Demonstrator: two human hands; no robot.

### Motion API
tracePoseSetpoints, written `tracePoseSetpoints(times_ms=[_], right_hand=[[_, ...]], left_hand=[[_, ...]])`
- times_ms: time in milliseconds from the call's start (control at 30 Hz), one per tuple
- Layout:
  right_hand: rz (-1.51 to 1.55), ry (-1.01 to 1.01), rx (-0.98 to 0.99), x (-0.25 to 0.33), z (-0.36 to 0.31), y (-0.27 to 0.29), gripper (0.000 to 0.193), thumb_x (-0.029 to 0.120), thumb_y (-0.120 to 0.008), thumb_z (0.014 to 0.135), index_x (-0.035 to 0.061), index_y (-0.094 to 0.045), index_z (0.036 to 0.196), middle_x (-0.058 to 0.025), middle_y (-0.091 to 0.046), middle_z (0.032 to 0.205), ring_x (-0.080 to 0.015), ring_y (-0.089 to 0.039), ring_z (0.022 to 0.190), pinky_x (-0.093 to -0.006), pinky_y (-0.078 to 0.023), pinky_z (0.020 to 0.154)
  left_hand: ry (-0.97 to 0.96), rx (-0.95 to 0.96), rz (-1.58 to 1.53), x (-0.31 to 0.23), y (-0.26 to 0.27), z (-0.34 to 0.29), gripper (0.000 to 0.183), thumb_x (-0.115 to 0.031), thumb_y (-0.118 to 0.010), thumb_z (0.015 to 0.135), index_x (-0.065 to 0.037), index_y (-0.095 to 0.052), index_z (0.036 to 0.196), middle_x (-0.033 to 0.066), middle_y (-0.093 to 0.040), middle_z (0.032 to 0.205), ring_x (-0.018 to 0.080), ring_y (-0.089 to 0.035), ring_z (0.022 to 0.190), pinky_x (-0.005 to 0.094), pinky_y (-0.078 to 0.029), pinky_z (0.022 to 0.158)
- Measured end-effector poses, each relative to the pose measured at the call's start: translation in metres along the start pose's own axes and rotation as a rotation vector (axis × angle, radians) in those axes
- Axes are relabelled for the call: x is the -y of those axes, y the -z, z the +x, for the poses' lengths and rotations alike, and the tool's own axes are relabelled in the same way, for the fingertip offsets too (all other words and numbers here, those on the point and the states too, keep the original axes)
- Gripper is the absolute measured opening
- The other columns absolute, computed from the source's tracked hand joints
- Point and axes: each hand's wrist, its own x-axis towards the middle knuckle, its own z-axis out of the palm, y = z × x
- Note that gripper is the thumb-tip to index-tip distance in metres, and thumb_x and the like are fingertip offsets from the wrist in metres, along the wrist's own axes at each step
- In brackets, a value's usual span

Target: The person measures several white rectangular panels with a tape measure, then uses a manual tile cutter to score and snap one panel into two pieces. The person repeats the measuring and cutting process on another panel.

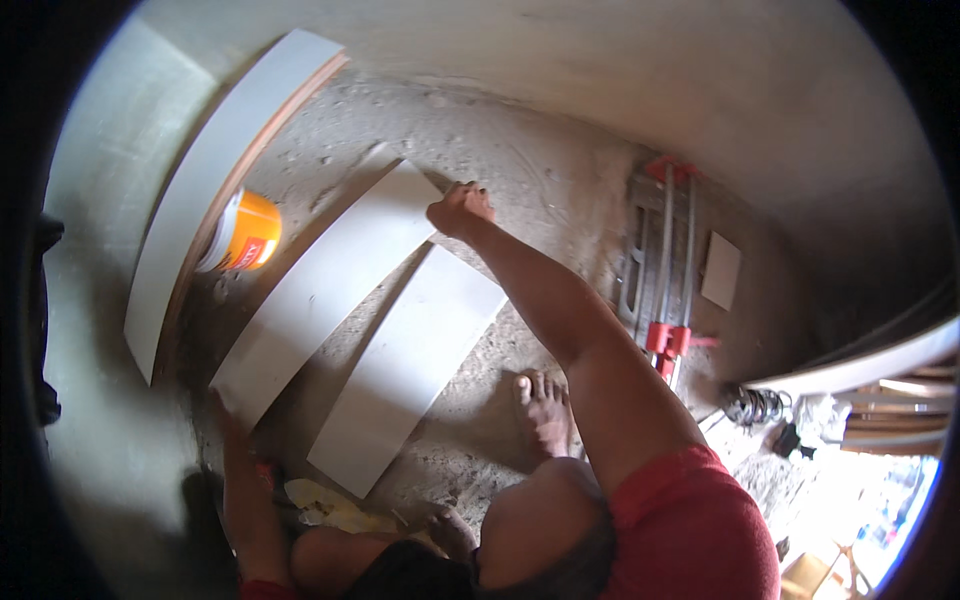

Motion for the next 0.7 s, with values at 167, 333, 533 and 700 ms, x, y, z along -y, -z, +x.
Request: tracePoseSetpoints(times_ms=[167, 333, 533, 700], right_hand=[[0.214, -0.113, -0.152, -0.044, -0.053, -0.013, 0.054, 0.026, -0.055, 0.076, -0.0032, -0.046, 0.121, -0.0223, -0.042, 0.129, -0.0345, -0.038, 0.127, -0.0427, -0.034, 0.106], [1.218, -0.278, 0.536, -0.075, -0.140, -0.063, 0.044, 0.018, -0.051, 0.088, -0.0014, -0.046, 0.127, -0.0196, -0.049, 0.127, -0.0331, -0.051, 0.115, -0.0508, -0.047, 0.084], [1.471, 0.046, 0.799, -0.046, -0.130, -0.075, 0.064, 0.015, -0.052, 0.073, 0.0083, -0.040, 0.136, -0.0111, -0.043, 0.136, -0.0254, -0.040, 0.127, -0.0491, -0.037, 0.099], [1.662, 0.072, 0.730, -0.069, -0.168, -0.060, 0.061, 0.008, -0.054, 0.068, 0.0051, -0.042, 0.128, -0.0116, -0.045, 0.127, -0.0277, -0.040, 0.126, -0.0545, -0.034, 0.102]], left_hand=[[-0.039, 0.025, 0.021, -0.036, 0.009, -0.021, 0.087, -0.072, -0.033, 0.089, -0.001, -0.040, 0.140, 0.0134, -0.048, 0.137, 0.0247, -0.047, 0.122, 0.0353, -0.034, 0.104], [-0.013, -0.100, 0.250, -0.090, 0.001, -0.083, 0.086, -0.070, -0.029, 0.091, 0.004, -0.050, 0.129, 0.0156, -0.058, 0.123, 0.0275, -0.056, 0.110, 0.0383, -0.043, 0.095], [0.010, -0.186, 0.260, -0.119, -0.002, -0.117, 0.094, -0.076, -0.032, 0.086, 0.007, -0.051, 0.126, 0.0176, -0.058, 0.122, 0.0284, -0.057, 0.108, 0.0397, -0.045, 0.092], [-0.192, -0.028, 0.304, -0.154, -0.018, -0.128, 0.088, -0.070, -0.031, 0.091, 0.008, -0.050, 0.126, 0.0179, -0.057, 0.121, 0.0273, -0.056, 0.109, 0.0393, -0.044, 0.093]])
